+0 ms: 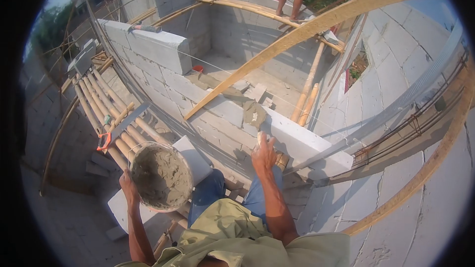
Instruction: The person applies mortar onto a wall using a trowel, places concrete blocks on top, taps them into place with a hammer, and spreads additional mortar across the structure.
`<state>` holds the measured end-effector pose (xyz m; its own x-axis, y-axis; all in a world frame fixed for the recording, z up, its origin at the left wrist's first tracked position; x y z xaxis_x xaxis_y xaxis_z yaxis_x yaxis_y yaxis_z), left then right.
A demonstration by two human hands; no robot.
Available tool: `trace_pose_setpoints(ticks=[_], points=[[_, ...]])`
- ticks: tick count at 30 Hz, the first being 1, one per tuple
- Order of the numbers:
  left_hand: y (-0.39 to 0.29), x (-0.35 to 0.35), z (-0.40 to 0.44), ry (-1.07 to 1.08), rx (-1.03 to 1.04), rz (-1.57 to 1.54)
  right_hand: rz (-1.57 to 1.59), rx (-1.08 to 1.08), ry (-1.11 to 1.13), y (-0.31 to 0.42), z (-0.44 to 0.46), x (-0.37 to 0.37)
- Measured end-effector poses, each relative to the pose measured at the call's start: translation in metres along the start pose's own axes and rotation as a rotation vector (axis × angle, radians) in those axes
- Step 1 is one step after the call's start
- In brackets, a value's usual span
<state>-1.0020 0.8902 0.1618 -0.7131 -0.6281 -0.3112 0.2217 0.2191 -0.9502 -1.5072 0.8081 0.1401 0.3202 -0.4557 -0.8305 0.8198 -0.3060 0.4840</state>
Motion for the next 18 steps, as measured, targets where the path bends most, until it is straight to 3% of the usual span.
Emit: trace_pose_setpoints(ticks=[2, 6, 8, 10, 12, 14, 16, 18], points=[[-0.002, 0.0, -0.004, 0.024, 0.003, 0.023, -0.005, -0.159, -0.01, 0.006, 0.005, 0.014], [-0.007, 0.002, -0.009, 0.02, 0.012, -0.056, -0.063, -0.216, -0.048, 0.004, 0.013, 0.023], [0.001, -0.001, -0.004, 0.005, 0.017, -0.043, 0.017, 0.053, 0.04, 0.002, 0.01, 0.007], [0.009, 0.0, 0.001, -0.005, -0.016, -0.025, 0.067, 0.027, 0.013, 0.003, 0.02, 0.01], [-0.003, 0.002, -0.003, 0.0, 0.006, -0.019, 0.114, -0.191, -0.151, 0.008, 0.043, 0.021], [-0.01, 0.005, -0.009, 0.011, 0.027, -0.007, 0.066, -0.095, 0.071, 0.063, 0.074, -0.008], [-0.012, 0.004, -0.011, 0.008, 0.038, -0.042, 0.093, -0.215, 0.028, 0.086, 0.114, 0.012], [0.0, 0.002, -0.006, 0.038, 0.061, -0.065, -0.05, -0.28, 0.186, 0.106, 0.159, 0.029]])
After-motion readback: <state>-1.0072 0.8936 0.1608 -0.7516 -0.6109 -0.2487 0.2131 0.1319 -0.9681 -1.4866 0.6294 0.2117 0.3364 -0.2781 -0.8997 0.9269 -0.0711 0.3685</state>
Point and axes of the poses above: each hand's wrist, its own z-axis towards the middle knuckle, its own x-axis out of the palm, y = z × x, the point moved 2 cm from there along z, towards the middle knuckle, and after that the axes turned 5 degrees about -y, right-handed, at the moved point
